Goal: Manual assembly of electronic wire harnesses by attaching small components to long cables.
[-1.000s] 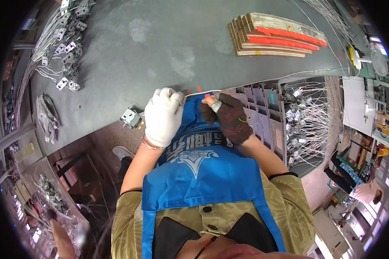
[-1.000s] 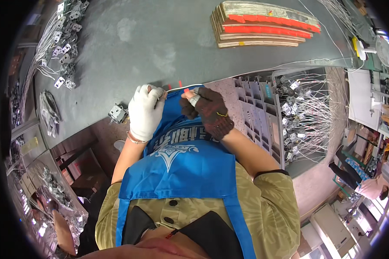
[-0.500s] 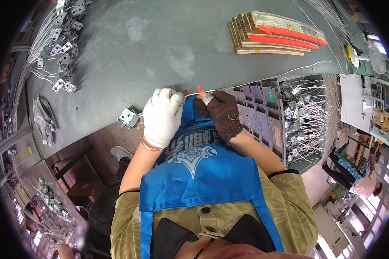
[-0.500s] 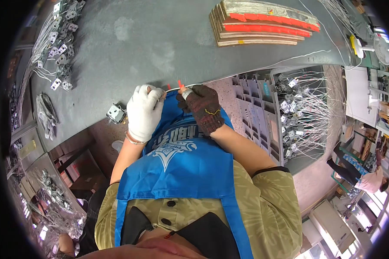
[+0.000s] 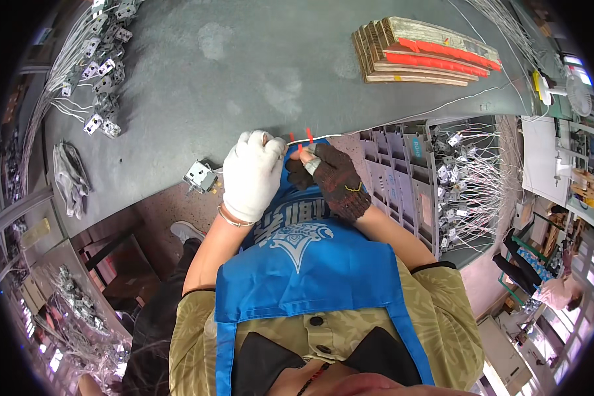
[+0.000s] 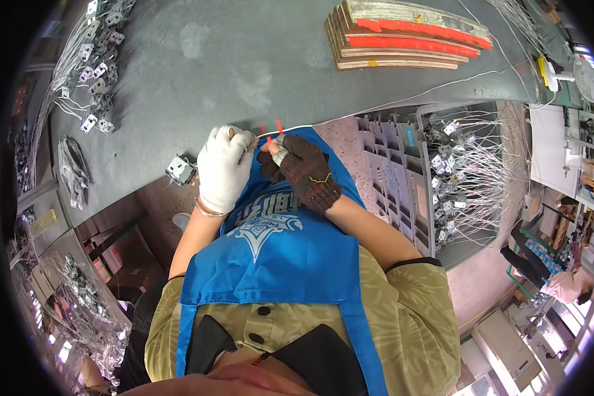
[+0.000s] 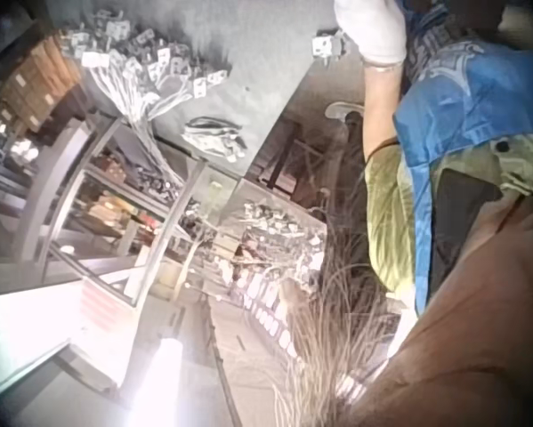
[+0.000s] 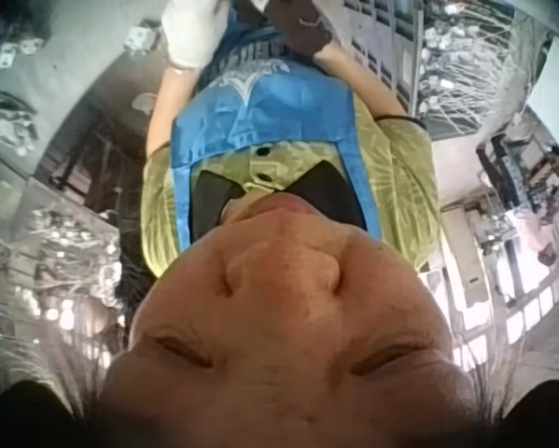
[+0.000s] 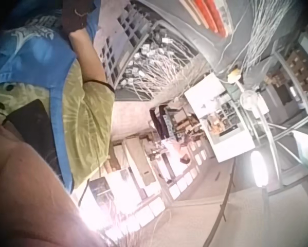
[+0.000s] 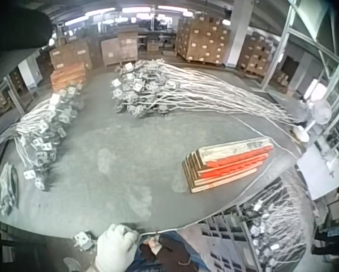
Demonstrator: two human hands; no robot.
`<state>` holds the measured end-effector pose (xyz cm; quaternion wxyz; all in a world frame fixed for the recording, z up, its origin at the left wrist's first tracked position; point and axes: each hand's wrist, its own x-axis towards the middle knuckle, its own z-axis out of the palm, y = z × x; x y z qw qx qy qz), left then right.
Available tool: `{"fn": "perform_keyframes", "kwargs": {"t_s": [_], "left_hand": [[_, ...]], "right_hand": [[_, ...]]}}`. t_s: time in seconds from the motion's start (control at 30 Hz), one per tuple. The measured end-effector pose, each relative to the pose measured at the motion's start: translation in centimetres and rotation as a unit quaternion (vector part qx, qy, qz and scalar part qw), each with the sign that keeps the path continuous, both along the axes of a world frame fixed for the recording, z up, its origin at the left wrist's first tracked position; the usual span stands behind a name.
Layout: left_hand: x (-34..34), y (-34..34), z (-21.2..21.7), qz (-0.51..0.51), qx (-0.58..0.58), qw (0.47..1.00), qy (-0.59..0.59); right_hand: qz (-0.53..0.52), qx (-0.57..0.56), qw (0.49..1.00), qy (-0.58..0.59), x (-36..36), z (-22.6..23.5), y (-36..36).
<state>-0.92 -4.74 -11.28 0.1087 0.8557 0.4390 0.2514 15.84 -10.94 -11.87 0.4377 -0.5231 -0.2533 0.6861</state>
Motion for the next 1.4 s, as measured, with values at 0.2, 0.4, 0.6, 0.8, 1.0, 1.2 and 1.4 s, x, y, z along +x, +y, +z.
{"fn": "perform_keyframes", "kwargs": {"t_s": [0.2, 0.4, 0.6, 0.8, 1.0, 1.2, 1.4], "left_hand": [[-0.2, 0.0, -0.2, -0.011, 0.014, 1.0, 0.016], [-0.5, 0.1, -0.5, -0.025, 0.028, 0.998, 0.045], [-0.5, 0.1, -0.4, -0.025, 0.025, 0.998, 0.055], [-0.5, 0.3, -0.2, -0.025, 0.022, 0.998, 0.052], [-0.6, 0.2, 0.1, -0.034, 0.015, 0.997, 0.069], [-0.4, 0.4, 0.5, -0.036, -0.01, 0.997, 0.068], [-0.8, 1.1, 1.0, -0.048, -0.077, 0.995, -0.05]], "right_hand": [[-0.026, -0.026, 0.999, -0.026, -0.9, 0.6, 0.9], [-0.008, -0.038, 0.998, -0.055, -0.9, 0.8, 1.2], [0.001, -0.012, 0.998, -0.055, -0.8, 0.8, 1.1], [-0.003, -0.02, 0.998, -0.051, -0.8, 0.5, 1.1], [-0.006, -0.01, 0.998, -0.068, -0.9, 0.7, 1.0], [0.009, -0.035, 0.998, -0.059, -0.9, 1.3, 0.9], [-0.035, -0.129, 0.986, 0.102, 2.4, 1.9, -1.6]]}}
